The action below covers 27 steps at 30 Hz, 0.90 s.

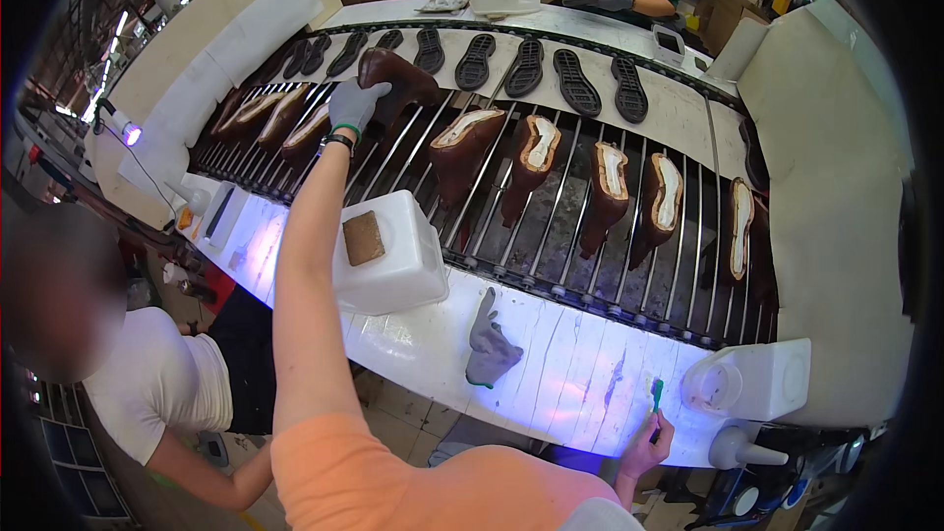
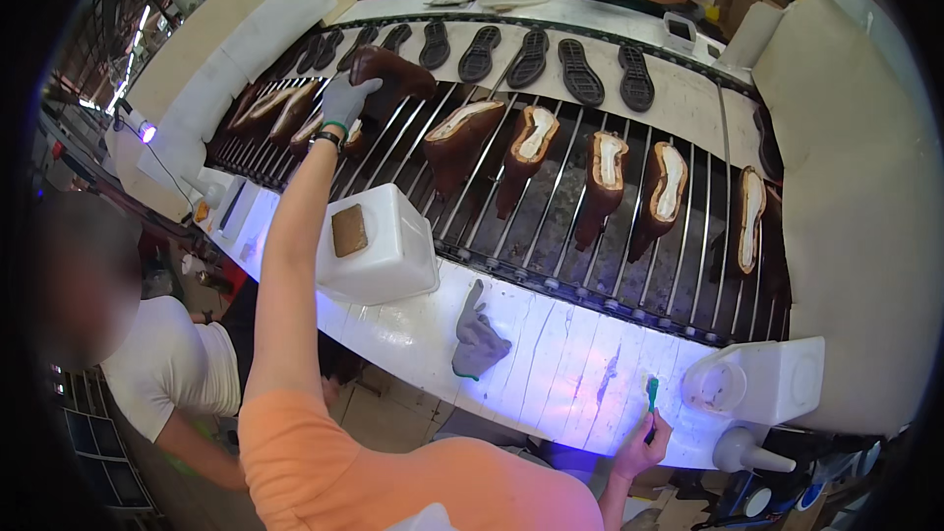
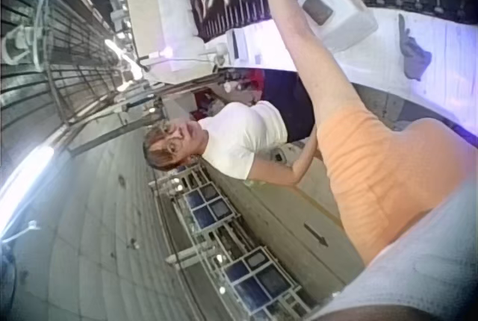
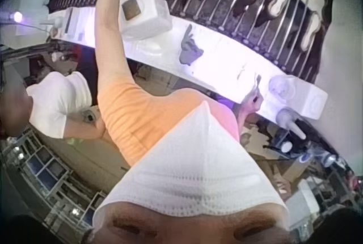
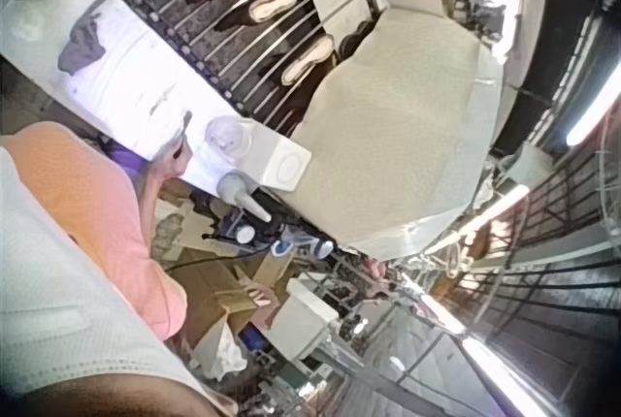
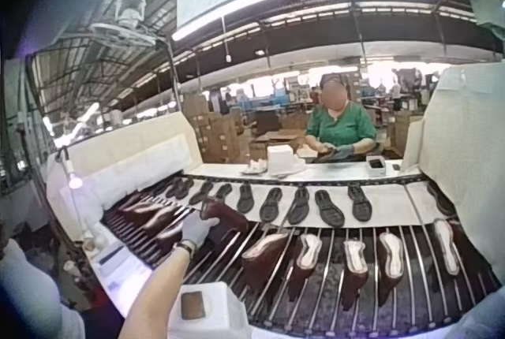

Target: The recorder fills a container with liquid adhesive and uses a brush to apply it to the bottom edges of a shoe upper.

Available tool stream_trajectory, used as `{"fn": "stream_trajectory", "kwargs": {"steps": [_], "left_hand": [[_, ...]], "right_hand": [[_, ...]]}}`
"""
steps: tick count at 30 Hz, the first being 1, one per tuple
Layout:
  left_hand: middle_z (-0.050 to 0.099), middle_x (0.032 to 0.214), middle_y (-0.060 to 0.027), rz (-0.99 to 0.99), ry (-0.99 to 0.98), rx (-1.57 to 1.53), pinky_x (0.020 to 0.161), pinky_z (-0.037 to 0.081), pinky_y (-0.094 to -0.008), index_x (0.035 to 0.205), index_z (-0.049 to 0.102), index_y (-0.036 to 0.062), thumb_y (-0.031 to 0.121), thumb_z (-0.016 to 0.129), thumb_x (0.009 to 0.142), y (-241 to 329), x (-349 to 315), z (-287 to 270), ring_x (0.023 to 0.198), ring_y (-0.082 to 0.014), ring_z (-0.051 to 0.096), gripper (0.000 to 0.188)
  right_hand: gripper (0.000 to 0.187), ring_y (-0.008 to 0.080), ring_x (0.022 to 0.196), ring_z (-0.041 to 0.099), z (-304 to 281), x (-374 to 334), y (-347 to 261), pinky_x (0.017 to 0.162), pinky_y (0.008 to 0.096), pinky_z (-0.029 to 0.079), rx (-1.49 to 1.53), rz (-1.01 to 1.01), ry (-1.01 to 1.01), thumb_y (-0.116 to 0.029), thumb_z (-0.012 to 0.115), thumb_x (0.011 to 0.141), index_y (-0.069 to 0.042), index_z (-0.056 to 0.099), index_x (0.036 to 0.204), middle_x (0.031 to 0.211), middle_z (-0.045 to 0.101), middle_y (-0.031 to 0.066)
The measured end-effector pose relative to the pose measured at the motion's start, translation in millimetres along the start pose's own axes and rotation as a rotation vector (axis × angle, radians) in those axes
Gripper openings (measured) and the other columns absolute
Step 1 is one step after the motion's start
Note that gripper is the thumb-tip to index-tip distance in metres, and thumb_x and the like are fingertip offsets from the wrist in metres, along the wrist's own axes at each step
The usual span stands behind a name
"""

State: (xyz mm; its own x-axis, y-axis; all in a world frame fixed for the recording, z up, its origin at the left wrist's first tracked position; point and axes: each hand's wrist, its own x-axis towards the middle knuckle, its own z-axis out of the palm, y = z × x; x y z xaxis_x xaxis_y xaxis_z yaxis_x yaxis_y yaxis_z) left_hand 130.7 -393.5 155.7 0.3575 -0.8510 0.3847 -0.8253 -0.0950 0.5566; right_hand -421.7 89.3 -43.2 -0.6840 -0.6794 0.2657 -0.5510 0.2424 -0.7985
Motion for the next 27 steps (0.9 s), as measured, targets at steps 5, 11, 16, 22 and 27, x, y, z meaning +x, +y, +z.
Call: {"fn": "stream_trajectory", "kwargs": {"steps": [5, 11, 16, 22, 27], "left_hand": [[0.068, 0.114, -0.0198, -0.046, -0.347, 0.643, 0.097, 0.051, -0.0413, 0.115, 0.07, 0.0062, 0.044, 0.081, 0.069, -83.7, 0.7, 56.3, 0.11, -0.0343, 0.065, 0.061], [0.071, 0.106, -0.0179, -0.019, -0.109, 0.753, 0.084, 0.056, -0.0429, 0.103, 0.072, 0.007, 0.034, 0.064, 0.089, -84.7, 20.7, 17.0, 0.1, -0.0329, 0.069, 0.031], [0.07, 0.099, -0.0199, 0.176, -0.137, 0.516, 0.079, 0.052, -0.0481, 0.095, 0.072, 0.0069, 0.053, 0.05, 0.093, 30.2, 23.9, 9.0, 0.093, -0.038, 0.067, 0.051], [0.064, 0.104, -0.027, 0.597, -0.06, 0.095, 0.085, 0.046, -0.0525, 0.108, 0.066, 0.0041, 0.049, 0.056, 0.091, 117.1, -26.8, 129.6, 0.096, -0.0457, 0.06, 0.049], [0.055, 0.138, -0.0178, 0.256, -0.403, -1.065, 0.096, 0.049, -0.0363, 0.136, 0.051, -0.0016, 0.023, 0.061, 0.094, 153.6, -97.5, 284.3, 0.109, -0.0261, 0.062, 0.049]], "right_hand": [[0.014, 0.0184, 0.079, 0.057, 4.2, -0.7, -9.1, 0.072, 0.0308, 0.046, -0.033, 0.027, -0.019, -0.005, 0.061, 0.095, 0.006, 0.066, 0.102, 0.09, 0.064, 0.011], [0.014, 0.0168, 0.078, 0.056, 5.0, -4.0, -8.3, 0.072, 0.0298, 0.046, 0.006, 0.024, 0.005, -0.005, 0.062, 0.094, 0.006, 0.066, 0.103, 0.089, 0.063, 0.0094], [0.014, 0.0167, 0.079, 0.057, 8.3, 1.8, -7.0, 0.072, 0.0289, 0.046, 0.018, 0.018, 0.027, -0.004, 0.063, 0.094, 0.005, 0.066, 0.103, 0.09, 0.065, 0.0097], [0.012, 0.0221, 0.08, 0.064, 1.5, 11.2, -18.3, 0.073, 0.0314, 0.05, 0.034, 0.015, 0.016, -0.001, 0.065, 0.09, 0.002, 0.068, 0.101, 0.092, 0.068, 0.0126], [0.01, 0.0208, 0.079, 0.07, 16.9, 9.1, 3.8, 0.074, 0.0322, 0.055, 0.027, -0.111, 0.057, -0.003, 0.072, 0.082, -0.002, 0.07, 0.091, 0.09, 0.071, 0.0117]]}}
